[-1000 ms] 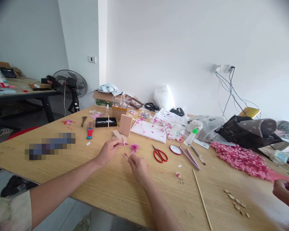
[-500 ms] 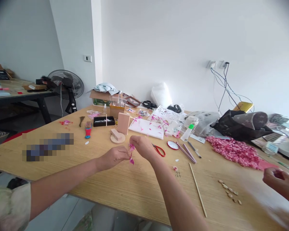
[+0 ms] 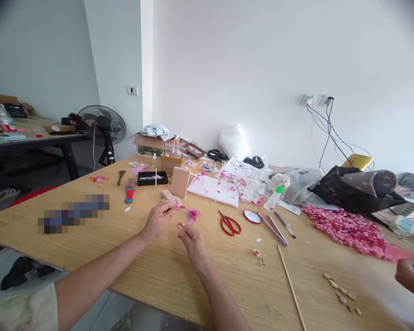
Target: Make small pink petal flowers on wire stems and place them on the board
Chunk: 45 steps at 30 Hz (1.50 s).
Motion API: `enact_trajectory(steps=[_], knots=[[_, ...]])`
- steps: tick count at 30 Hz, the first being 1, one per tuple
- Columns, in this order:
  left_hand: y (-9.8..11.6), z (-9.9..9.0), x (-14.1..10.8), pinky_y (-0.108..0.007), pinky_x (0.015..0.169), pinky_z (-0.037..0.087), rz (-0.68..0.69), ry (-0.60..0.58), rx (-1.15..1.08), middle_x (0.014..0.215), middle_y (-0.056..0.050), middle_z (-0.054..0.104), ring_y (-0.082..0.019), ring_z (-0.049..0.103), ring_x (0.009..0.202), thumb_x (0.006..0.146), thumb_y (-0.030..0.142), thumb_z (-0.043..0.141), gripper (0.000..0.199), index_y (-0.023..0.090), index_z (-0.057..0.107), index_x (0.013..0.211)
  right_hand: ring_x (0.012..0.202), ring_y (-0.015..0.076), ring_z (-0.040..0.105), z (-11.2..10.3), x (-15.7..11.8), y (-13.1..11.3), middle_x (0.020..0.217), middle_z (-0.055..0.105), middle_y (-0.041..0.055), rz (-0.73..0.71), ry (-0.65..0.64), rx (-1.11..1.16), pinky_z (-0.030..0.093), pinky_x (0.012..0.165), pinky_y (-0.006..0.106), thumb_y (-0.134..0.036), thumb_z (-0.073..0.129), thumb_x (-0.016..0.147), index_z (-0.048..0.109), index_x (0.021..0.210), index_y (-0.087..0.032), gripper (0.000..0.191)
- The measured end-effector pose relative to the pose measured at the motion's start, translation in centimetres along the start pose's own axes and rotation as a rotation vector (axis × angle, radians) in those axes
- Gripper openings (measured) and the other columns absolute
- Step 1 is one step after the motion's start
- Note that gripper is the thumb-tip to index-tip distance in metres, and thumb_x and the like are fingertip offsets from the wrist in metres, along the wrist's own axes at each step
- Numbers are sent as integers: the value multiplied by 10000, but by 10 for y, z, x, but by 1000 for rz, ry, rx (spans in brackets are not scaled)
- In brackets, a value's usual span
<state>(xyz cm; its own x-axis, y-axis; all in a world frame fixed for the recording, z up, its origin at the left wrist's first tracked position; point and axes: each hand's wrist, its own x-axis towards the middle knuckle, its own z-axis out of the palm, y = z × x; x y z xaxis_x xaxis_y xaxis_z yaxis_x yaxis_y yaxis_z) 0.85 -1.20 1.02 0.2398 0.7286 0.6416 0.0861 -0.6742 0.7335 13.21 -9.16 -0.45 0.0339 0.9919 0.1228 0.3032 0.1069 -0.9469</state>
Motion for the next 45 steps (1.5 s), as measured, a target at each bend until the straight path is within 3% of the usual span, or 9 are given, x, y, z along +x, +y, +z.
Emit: enact_trajectory(steps=[5, 10, 14, 17, 22, 27, 31, 37, 45], knots=[[9, 2, -3, -255, 659, 419, -210, 27, -274, 685, -18, 590, -136, 529, 694, 754, 248, 509, 156, 135, 617, 751, 374, 59, 163, -5, -5, 3, 421, 211, -96, 134, -29, 120, 123, 379, 201, -385, 462, 711, 456, 634, -193, 206], [7, -7, -3, -274, 713, 421, -160, 11, -298, 730, -29, 595, -146, 533, 740, 737, 280, 542, 161, 142, 625, 727, 473, 126, 458, -43, -18, 4, 599, 536, 2, 196, 111, -177, 276, 389, 217, -381, 475, 682, 564, 860, -185, 280], [6, -19, -1, -270, 693, 420, -19, -43, -194, 711, -33, 579, -142, 526, 717, 754, 272, 532, 161, 149, 630, 716, 805, 229, 545, -90, -34, -9, 946, 582, 84, -58, 445, -644, 403, 621, 328, -302, 489, 672, 601, 823, -209, 210], [6, -21, -2, -263, 675, 418, 84, -112, -142, 718, -41, 583, -139, 530, 705, 770, 250, 520, 155, 150, 628, 725, 935, 249, 494, -100, -37, -30, 981, 571, 83, -208, 619, -766, 380, 733, 359, -269, 448, 715, 604, 784, -219, 178], [13, -16, -1, -260, 669, 411, 175, -258, -136, 703, -44, 584, -137, 528, 688, 782, 233, 507, 164, 147, 634, 724, 823, 189, 534, -62, -8, -59, 907, 607, 82, -24, 207, -198, 397, 627, 277, -369, 467, 753, 599, 890, -193, 260], [13, -12, 5, -268, 697, 404, 117, -356, -179, 745, -44, 580, -144, 526, 727, 784, 224, 502, 164, 157, 646, 744, 614, 87, 495, -36, 27, -50, 688, 571, -1, 123, -128, 409, 345, 527, 190, -395, 563, 703, 589, 756, -174, 229], [4, -8, 6, -267, 719, 388, -26, -387, -271, 720, -30, 564, -141, 509, 728, 768, 223, 525, 158, 150, 646, 700, 546, 57, 457, -36, 39, -37, 608, 537, -39, 127, -178, 623, 350, 544, 185, -314, 668, 623, 551, 651, -166, 191], [-13, 2, -1, -256, 691, 372, -309, -387, -541, 694, -15, 546, -127, 483, 699, 762, 259, 539, 160, 135, 616, 697, 522, 62, 447, -29, 46, -19, 579, 541, -36, 65, -103, 688, 335, 518, 189, -287, 681, 618, 553, 617, -159, 181], [-19, 4, -2, -257, 679, 355, -396, -396, -668, 670, -15, 539, -120, 467, 670, 744, 264, 563, 166, 125, 605, 663, 509, 57, 416, -21, 48, -6, 578, 505, -33, 118, -155, 745, 288, 462, 170, -351, 593, 706, 551, 666, -160, 199]])
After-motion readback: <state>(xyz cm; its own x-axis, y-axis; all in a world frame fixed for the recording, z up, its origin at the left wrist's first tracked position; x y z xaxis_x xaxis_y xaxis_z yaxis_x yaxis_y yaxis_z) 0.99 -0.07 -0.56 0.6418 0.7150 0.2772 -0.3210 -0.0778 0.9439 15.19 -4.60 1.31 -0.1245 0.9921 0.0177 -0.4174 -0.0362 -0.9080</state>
